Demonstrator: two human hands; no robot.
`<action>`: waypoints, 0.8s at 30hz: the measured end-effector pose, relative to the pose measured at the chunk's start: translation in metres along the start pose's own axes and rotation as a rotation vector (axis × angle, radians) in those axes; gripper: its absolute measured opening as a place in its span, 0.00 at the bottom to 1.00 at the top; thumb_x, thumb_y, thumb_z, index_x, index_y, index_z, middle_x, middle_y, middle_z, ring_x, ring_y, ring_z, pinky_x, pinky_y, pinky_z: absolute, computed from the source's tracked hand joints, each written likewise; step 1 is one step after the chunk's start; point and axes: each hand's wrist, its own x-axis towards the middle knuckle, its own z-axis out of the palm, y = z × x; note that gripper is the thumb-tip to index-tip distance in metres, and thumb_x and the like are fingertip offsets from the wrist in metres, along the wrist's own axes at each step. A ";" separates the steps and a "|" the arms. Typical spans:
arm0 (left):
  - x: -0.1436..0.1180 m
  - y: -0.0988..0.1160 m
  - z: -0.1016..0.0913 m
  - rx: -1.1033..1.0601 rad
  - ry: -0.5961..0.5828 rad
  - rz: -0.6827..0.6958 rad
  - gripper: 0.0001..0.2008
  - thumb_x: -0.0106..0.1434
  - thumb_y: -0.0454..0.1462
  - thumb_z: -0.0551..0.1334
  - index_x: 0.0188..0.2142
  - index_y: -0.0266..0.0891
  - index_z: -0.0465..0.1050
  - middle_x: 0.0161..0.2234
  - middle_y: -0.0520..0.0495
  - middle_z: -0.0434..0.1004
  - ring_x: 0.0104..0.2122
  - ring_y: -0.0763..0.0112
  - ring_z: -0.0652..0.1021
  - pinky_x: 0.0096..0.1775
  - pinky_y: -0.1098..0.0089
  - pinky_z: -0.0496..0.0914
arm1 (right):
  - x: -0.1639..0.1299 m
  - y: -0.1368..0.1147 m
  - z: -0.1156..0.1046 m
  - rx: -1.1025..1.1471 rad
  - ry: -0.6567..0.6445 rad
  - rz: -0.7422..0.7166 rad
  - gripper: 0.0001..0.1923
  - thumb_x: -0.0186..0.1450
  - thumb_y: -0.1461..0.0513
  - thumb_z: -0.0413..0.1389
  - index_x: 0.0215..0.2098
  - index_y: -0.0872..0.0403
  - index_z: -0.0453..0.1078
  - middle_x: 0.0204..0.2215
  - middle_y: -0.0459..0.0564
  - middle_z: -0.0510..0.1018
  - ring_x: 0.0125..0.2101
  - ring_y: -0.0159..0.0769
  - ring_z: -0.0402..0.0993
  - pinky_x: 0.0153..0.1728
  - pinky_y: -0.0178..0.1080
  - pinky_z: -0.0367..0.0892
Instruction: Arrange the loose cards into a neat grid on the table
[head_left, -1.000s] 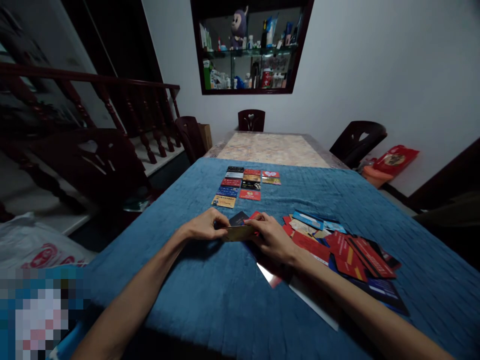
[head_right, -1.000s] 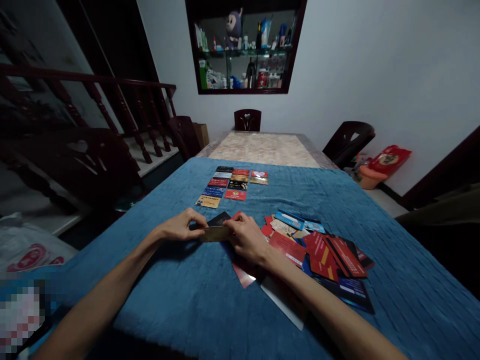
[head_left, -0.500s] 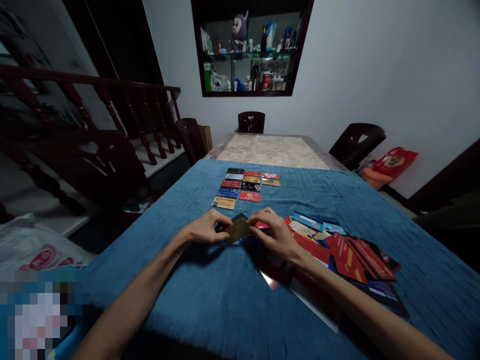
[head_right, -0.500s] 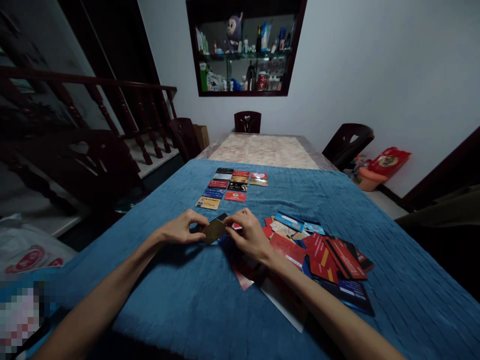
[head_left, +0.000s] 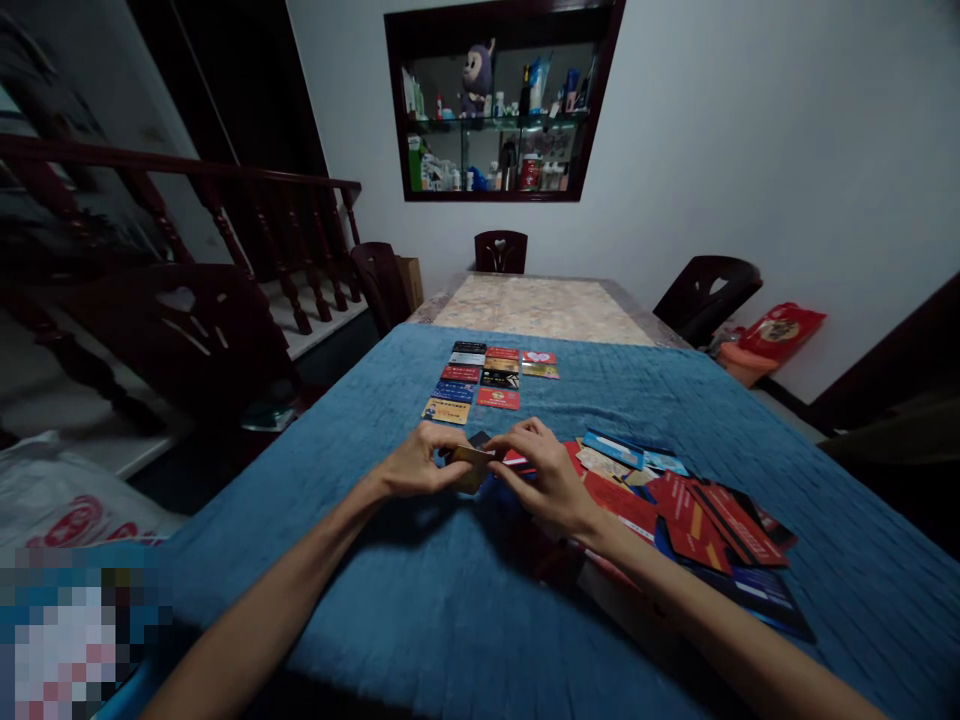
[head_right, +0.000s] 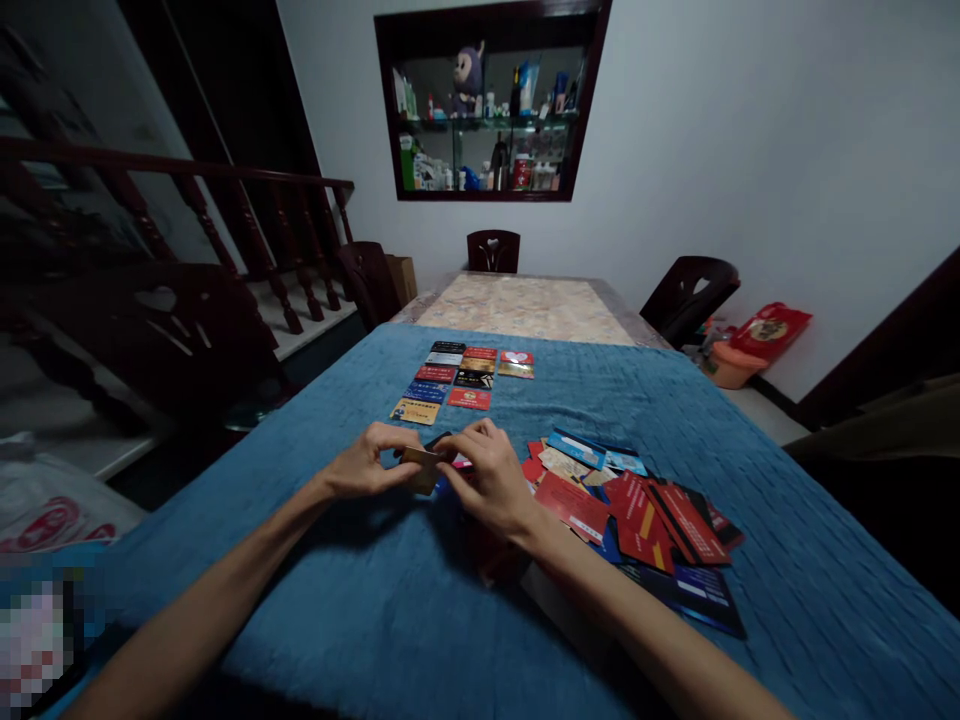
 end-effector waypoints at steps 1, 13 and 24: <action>0.000 -0.001 0.000 0.003 0.027 -0.002 0.07 0.59 0.35 0.58 0.27 0.38 0.73 0.25 0.51 0.74 0.27 0.73 0.69 0.34 0.71 0.65 | -0.001 0.003 0.001 0.010 -0.009 0.019 0.08 0.66 0.63 0.57 0.43 0.51 0.74 0.35 0.51 0.79 0.39 0.41 0.68 0.41 0.44 0.64; 0.002 -0.015 0.005 -0.067 0.255 -0.026 0.07 0.57 0.36 0.63 0.31 0.33 0.78 0.27 0.49 0.78 0.29 0.72 0.73 0.34 0.72 0.67 | -0.007 0.016 0.012 0.006 -0.175 0.144 0.05 0.63 0.65 0.58 0.38 0.53 0.73 0.34 0.50 0.79 0.40 0.41 0.68 0.41 0.43 0.65; 0.007 -0.019 0.007 0.002 0.252 -0.051 0.04 0.54 0.34 0.61 0.24 0.35 0.72 0.22 0.54 0.68 0.26 0.75 0.67 0.31 0.75 0.63 | -0.006 0.021 0.006 -0.031 -0.032 0.184 0.06 0.65 0.64 0.55 0.37 0.51 0.74 0.34 0.50 0.80 0.39 0.40 0.72 0.41 0.43 0.65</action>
